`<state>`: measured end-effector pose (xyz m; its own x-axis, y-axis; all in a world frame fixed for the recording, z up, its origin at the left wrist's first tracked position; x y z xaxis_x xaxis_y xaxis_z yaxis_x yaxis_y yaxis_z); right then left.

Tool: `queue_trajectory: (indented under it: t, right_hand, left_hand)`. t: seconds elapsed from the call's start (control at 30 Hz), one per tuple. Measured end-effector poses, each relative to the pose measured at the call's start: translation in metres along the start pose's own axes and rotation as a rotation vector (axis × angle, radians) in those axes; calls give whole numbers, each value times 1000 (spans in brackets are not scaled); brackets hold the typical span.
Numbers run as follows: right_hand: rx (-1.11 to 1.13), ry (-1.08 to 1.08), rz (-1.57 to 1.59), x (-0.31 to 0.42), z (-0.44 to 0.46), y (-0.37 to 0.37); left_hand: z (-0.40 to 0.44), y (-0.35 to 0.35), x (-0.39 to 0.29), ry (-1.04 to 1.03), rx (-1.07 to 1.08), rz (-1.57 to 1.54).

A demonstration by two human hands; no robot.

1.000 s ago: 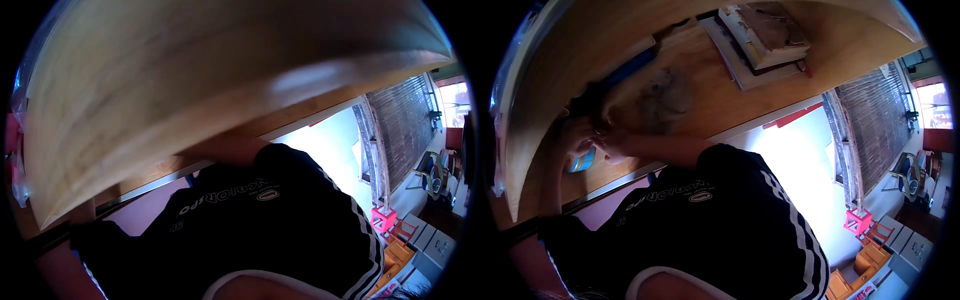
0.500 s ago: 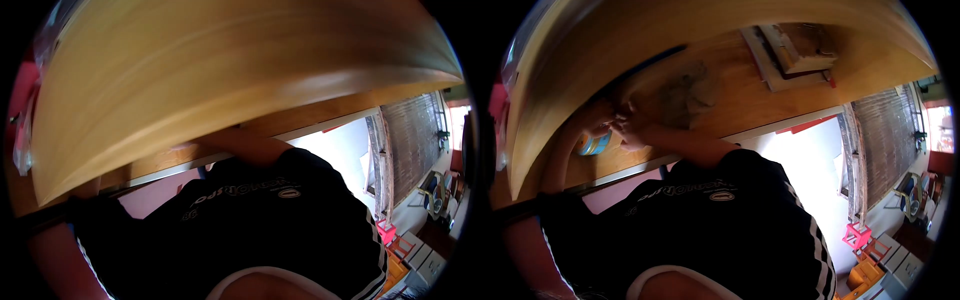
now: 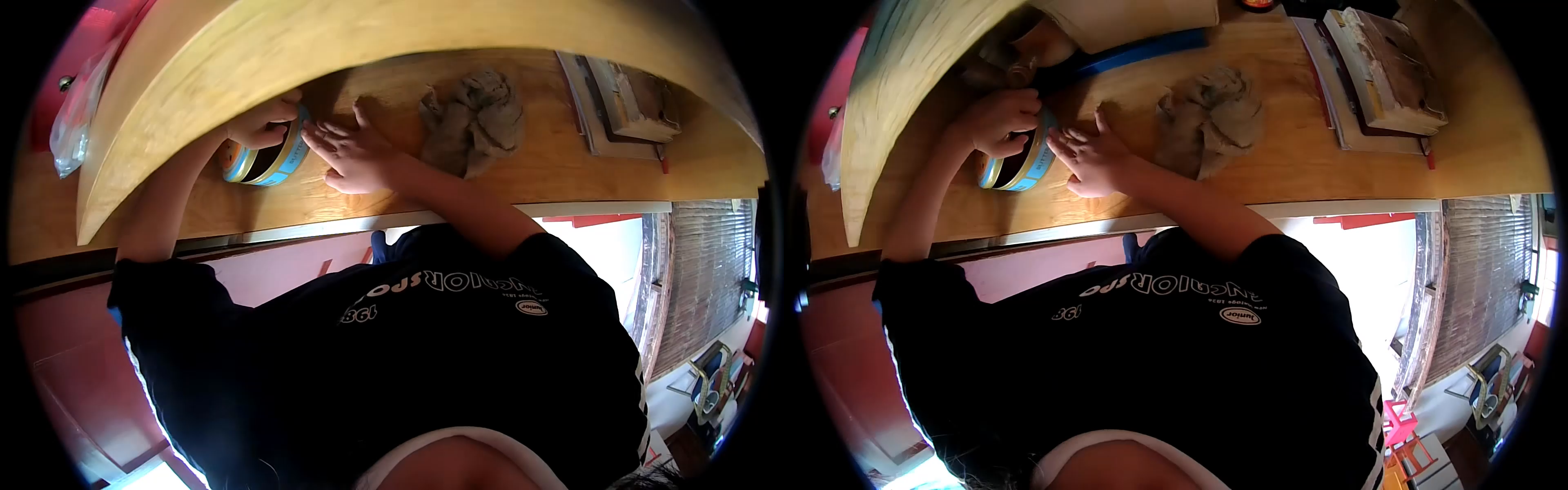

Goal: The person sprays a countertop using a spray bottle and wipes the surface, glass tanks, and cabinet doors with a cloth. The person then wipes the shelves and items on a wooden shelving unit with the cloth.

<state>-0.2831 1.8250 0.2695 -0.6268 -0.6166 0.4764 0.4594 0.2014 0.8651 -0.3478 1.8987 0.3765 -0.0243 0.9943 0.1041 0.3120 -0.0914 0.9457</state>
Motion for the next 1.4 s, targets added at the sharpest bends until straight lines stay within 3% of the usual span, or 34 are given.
queue_trajectory:
  t: [0.17,0.23,0.43,0.53,0.63,0.7,0.77,0.8,0.87,0.93,1.1,1.3,1.4]
  right_hand:
    - [8,-5,0,-2,1,-8]
    - [23,-7,-31,-1,3,-9]
    - [32,8,42,2,0,1]
    - [-57,29,67,0,-1,6]
    - [-59,100,228,6,-20,38]
    - [-78,19,141,-2,-50,76]
    - [-179,-270,-28,-30,-92,101]
    - [-70,-484,-35,-26,-99,125]
    - [-131,-597,-65,-47,-127,136]
    - [-404,-418,-89,-71,-147,126]
    - [-314,-389,-186,-60,-115,120]
    - [-497,16,147,-31,-57,118]
    - [-521,106,122,2,-32,108]
  left_hand:
    - [-16,10,1,112,-186,-11]
    - [-18,12,-3,107,-388,-52]
    - [-2,-10,-18,168,-340,100]
    - [-13,-25,-15,479,-408,-14]
    - [-24,-21,-29,840,-520,115]
    - [-32,-20,-48,1161,-618,248]
    - [-31,-24,-61,1226,-777,396]
    - [-30,-34,-62,1360,-642,324]
    - [-23,-52,-63,1436,-545,361]
    - [-20,-60,-63,1490,-529,324]
    - [-3,-53,-66,1367,-575,402]
    - [-22,-49,-74,1540,-539,266]
    - [-41,-54,-77,1447,-563,203]
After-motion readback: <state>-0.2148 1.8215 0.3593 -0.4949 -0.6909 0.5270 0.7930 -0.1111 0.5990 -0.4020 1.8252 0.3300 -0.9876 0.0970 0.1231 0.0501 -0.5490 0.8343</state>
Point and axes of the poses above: each hand's wrist, its own z-axis towards the middle knuckle, its own y-axis out of the back of the hand, x = y × z, the point moved 6 cm from there along z, towards the middle knuckle, and after that the axes turned 11 degrees about z, right-handed, at the moved point
